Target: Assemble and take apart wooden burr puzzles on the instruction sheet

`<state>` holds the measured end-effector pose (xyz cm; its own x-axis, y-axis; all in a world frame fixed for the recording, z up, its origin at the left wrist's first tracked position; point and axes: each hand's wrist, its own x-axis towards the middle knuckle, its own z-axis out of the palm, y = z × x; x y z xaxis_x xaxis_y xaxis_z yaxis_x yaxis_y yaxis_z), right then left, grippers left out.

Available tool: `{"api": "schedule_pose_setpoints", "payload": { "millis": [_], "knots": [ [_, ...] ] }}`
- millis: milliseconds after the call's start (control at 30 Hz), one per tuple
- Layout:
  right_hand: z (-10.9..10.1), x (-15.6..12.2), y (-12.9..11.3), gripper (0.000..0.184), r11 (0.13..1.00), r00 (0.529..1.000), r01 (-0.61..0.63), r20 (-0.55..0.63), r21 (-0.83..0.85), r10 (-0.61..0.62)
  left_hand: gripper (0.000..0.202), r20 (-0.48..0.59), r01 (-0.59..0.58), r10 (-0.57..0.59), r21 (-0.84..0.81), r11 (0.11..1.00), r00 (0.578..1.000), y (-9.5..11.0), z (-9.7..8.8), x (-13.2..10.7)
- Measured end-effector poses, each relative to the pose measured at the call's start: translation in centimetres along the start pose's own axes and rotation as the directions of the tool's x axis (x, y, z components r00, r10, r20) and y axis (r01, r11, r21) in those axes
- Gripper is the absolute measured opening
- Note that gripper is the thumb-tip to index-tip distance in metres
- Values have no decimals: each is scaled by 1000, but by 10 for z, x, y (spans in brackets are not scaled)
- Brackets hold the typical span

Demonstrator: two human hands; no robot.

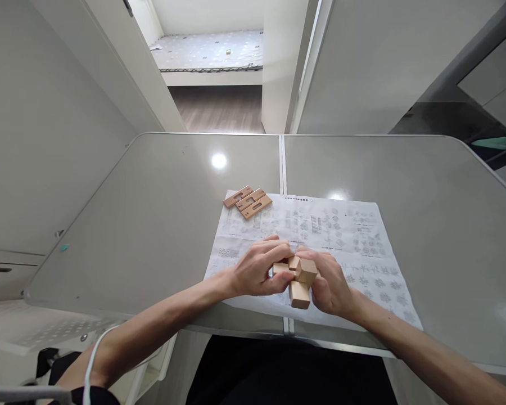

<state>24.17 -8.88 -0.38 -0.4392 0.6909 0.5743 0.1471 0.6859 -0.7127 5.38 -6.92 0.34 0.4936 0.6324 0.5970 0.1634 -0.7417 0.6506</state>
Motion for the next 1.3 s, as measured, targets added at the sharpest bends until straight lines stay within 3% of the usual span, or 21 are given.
{"api": "schedule_pose_setpoints", "payload": {
  "millis": [133,267,367,500,567,667,733,867,1067,1300],
  "knots": [
    [0,-1,1,38,998,1000,-14,-4,54,15,51,13,-9,9,10,1000,1000,-3,0,1],
    [-6,3,1,39,984,991,-135,8,113,135,52,29,19,-20,57,998,999,-8,-5,4],
    [-11,9,-1,43,955,970,-236,105,181,220,50,-27,3,0,96,995,1000,-8,-11,6],
    [-14,15,-6,33,951,955,-223,242,213,169,42,-77,26,-20,81,996,997,-4,-16,8],
    [-15,17,-9,24,955,948,-220,275,201,160,41,-52,81,-80,12,997,995,-2,-17,9],
    [-16,17,-13,26,944,936,-270,283,190,211,50,66,165,-156,-161,973,985,-1,-22,13],
    [-18,17,-14,31,936,928,-302,281,179,246,61,161,206,-167,-278,938,973,-3,-27,15],
    [-18,17,-17,35,927,904,-352,305,133,299,81,212,203,-135,-346,916,968,-6,-33,20],
    [-15,17,-21,33,882,849,-433,414,188,329,47,306,330,-234,-312,891,923,-1,-31,17],
    [-18,18,-28,34,900,869,-390,401,195,290,46,307,280,-166,-377,883,937,1,-26,14]
  ]
}}
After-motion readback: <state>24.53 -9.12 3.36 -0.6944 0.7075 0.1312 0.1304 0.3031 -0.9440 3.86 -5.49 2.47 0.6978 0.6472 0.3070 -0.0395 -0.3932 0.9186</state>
